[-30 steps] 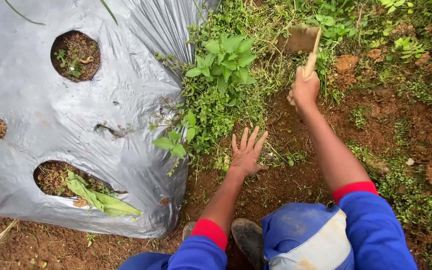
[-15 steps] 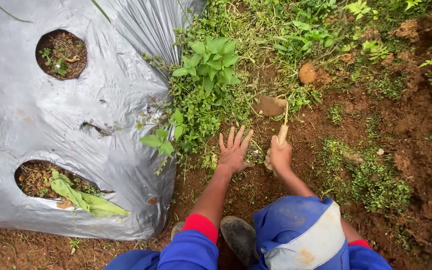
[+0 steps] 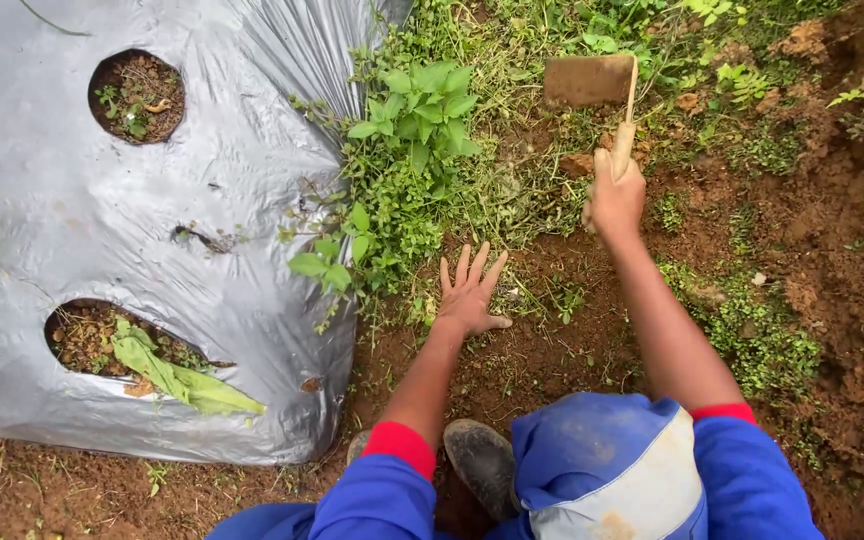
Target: The person uses a hand hoe to remove weeds from the soil between rows of lettuce plants covered with plastic mulch. They scrape the ground to uproot the weeds, gather them by hand, and walk along the rows to continue the task.
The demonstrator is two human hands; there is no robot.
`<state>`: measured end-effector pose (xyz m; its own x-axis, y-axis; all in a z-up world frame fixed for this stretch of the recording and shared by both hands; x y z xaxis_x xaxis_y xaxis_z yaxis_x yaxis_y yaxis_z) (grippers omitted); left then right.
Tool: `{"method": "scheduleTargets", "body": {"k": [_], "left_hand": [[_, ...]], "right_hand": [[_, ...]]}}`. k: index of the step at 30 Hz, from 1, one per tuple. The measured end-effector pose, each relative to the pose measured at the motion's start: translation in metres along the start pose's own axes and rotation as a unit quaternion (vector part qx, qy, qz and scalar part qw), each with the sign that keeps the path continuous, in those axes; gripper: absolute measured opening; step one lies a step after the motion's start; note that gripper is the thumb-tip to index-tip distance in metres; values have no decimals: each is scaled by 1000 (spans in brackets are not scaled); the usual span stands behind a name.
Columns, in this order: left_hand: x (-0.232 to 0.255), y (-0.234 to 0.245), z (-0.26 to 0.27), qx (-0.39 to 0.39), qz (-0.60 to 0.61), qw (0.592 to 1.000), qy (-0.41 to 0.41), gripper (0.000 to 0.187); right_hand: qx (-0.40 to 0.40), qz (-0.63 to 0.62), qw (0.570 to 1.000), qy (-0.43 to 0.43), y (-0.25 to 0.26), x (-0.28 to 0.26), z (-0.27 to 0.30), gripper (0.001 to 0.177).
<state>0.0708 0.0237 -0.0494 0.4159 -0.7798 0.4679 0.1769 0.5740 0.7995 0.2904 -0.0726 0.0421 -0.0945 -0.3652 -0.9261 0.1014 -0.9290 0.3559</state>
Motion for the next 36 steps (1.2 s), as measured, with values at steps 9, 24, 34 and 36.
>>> {"method": "scheduleTargets", "body": {"k": [9, 24, 34, 36], "left_hand": [[4, 8, 10, -5, 30, 999, 19, 115], [9, 14, 9, 76, -3, 997, 8, 118], [7, 5, 5, 36, -1, 999, 16, 126], [8, 6, 7, 5, 2, 1000, 27, 126]], "right_hand": [[-3, 155, 981, -115, -20, 99, -5, 34], [-68, 65, 985, -142, 24, 165, 153, 29], [-35, -34, 998, -32, -19, 41, -3, 52], [-32, -30, 992, -115, -42, 80, -57, 48]]}}
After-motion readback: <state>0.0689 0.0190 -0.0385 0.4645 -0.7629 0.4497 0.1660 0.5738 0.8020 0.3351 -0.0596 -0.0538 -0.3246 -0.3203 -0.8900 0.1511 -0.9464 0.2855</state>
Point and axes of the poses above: each hand's wrist, its own z-axis away from the middle knuckle, its own y-axis out of the back of the hand, x = y × z, the point moved 8 cm from there along -z, towards the middle knuckle, and after that the axes turned 11 degrees about x, right-handed, at the moved point
